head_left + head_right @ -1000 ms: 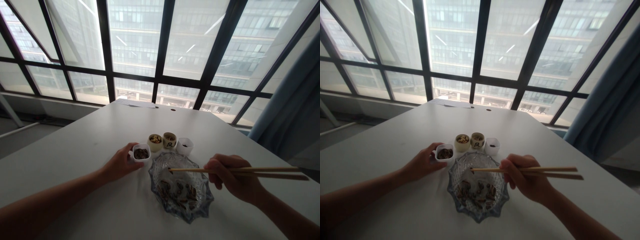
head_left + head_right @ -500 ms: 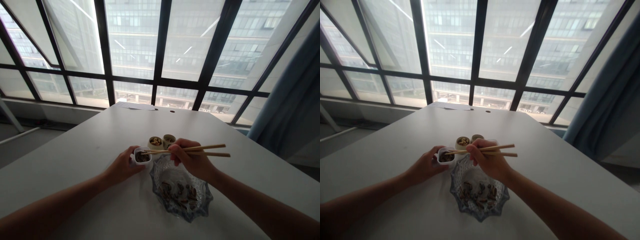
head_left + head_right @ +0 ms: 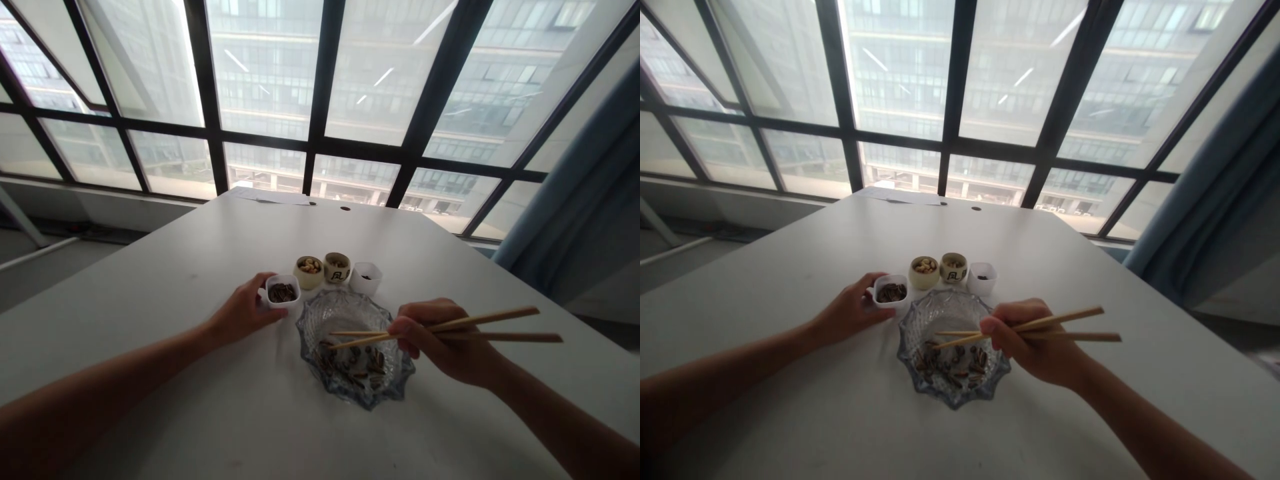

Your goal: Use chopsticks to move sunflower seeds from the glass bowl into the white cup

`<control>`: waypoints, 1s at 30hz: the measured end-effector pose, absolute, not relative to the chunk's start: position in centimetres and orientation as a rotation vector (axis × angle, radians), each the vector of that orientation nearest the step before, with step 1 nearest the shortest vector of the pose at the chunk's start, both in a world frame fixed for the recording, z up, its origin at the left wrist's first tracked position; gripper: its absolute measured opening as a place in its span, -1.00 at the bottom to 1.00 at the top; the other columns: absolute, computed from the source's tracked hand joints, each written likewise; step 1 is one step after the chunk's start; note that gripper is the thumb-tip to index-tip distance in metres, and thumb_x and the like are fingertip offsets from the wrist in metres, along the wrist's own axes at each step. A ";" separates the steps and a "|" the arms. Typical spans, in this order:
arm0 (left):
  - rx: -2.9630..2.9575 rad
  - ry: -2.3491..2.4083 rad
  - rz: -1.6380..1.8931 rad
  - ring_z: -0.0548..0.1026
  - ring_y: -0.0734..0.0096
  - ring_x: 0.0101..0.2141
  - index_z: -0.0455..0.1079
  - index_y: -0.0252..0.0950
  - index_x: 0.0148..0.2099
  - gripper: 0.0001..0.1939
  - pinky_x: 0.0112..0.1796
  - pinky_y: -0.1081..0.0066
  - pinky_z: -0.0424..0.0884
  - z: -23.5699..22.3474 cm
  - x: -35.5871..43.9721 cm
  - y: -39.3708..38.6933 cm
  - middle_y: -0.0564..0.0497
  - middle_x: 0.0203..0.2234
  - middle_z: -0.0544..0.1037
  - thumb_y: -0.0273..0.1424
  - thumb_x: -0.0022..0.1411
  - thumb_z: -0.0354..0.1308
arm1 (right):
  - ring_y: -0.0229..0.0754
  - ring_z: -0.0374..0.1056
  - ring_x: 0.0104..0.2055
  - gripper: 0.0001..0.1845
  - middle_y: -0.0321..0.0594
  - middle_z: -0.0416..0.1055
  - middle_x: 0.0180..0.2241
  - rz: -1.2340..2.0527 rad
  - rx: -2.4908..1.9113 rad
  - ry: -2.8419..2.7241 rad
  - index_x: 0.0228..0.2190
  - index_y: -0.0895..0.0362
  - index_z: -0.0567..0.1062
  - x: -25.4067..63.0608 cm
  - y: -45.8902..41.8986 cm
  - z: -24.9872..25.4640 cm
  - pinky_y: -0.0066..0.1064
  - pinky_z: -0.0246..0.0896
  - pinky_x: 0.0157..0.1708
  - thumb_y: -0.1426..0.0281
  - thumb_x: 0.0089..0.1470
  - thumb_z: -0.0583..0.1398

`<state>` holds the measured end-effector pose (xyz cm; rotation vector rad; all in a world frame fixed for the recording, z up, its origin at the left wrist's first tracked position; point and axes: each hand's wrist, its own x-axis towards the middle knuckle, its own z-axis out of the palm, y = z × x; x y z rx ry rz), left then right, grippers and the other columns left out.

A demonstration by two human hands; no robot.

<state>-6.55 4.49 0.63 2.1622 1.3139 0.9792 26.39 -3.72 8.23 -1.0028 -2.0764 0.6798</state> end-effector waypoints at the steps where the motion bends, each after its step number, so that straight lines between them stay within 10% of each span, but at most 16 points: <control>1: 2.166 1.314 0.978 0.48 0.39 -0.42 0.29 -0.29 0.13 -0.34 -0.34 0.38 0.45 0.6 -6.6 4.5 -0.06 -0.21 0.59 -0.10 0.04 0.32 | -0.32 0.30 -0.71 -0.54 -0.24 0.39 -0.72 0.684 -0.991 -2.107 -0.61 0.18 0.49 26.3 -3.7 8.0 -0.56 0.19 -0.70 0.24 0.27 0.17; 19: 2.186 1.315 0.986 0.45 0.41 -0.44 0.30 -0.29 0.12 -0.32 -0.37 0.39 0.44 0.8 -6.6 4.5 -0.04 -0.25 0.58 -0.07 0.02 0.32 | -0.33 0.16 -0.80 -0.36 -0.27 0.31 -0.79 0.931 -1.140 -1.121 -0.60 0.18 0.49 26.0 -0.8 4.2 -0.55 0.06 -0.85 -0.18 -0.22 0.38; 30: 2.240 1.281 1.142 0.51 0.23 -0.19 0.29 -0.25 0.11 -0.38 -0.19 0.26 0.47 0.2 -6.6 4.6 -0.13 -0.07 0.54 -0.17 0.03 0.32 | -0.31 0.16 -0.79 -0.40 -0.28 0.31 -0.78 0.794 -1.084 -1.214 -0.59 0.15 0.49 25.3 -1.6 5.2 -0.50 0.06 -0.84 -0.16 -0.11 0.34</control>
